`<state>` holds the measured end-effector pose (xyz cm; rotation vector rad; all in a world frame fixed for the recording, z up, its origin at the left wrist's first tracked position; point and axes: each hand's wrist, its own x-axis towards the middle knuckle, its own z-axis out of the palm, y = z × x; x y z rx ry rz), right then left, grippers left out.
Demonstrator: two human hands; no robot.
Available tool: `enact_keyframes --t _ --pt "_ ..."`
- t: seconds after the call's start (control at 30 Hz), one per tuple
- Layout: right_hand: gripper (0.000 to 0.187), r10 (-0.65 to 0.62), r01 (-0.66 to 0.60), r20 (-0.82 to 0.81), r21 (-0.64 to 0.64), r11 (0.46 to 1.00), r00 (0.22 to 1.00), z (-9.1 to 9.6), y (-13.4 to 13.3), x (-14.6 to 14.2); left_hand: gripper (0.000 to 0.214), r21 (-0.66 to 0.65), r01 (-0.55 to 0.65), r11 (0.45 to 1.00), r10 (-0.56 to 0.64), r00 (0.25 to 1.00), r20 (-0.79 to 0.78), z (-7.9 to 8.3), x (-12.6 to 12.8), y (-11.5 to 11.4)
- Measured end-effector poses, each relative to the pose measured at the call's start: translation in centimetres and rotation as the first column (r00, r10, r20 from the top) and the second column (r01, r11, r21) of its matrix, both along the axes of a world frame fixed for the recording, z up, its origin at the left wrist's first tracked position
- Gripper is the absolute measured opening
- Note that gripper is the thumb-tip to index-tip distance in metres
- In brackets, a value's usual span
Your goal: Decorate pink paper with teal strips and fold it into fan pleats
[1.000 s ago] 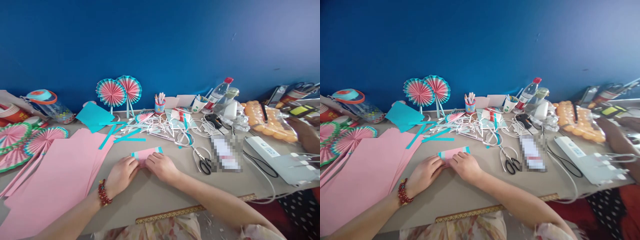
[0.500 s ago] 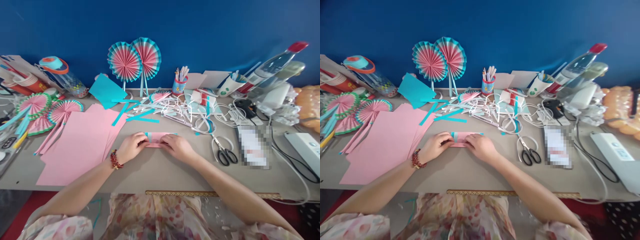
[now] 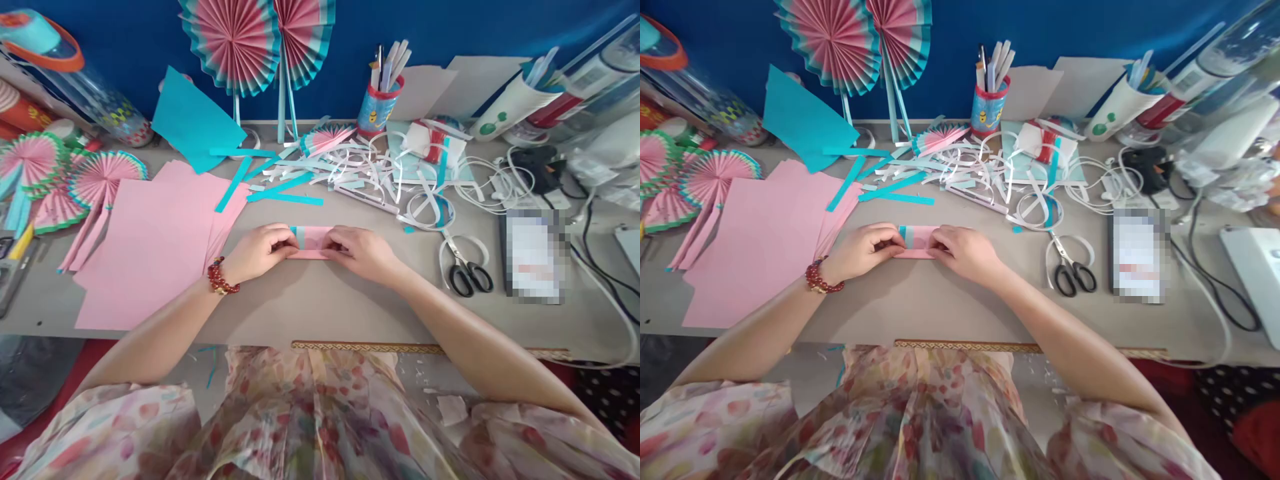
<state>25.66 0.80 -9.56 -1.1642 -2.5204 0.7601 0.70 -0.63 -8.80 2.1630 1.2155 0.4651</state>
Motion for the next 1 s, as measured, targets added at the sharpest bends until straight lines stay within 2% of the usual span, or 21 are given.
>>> enact_keyframes --t 0.33,1.0 --pt "0.006 -0.035 0.035 -0.003 -0.065 0.997 0.999 0.37 -0.04 -0.11 0.015 0.035 0.016 0.999 -0.015 0.999 -0.03 -0.32 -0.09 -0.05" --pt "0.007 -0.049 0.048 -0.009 -0.06 0.997 0.999 0.34 -0.11 -0.21 0.013 0.05 -0.001 0.999 0.002 1.0 -0.02 -0.35 0.19 -0.48"
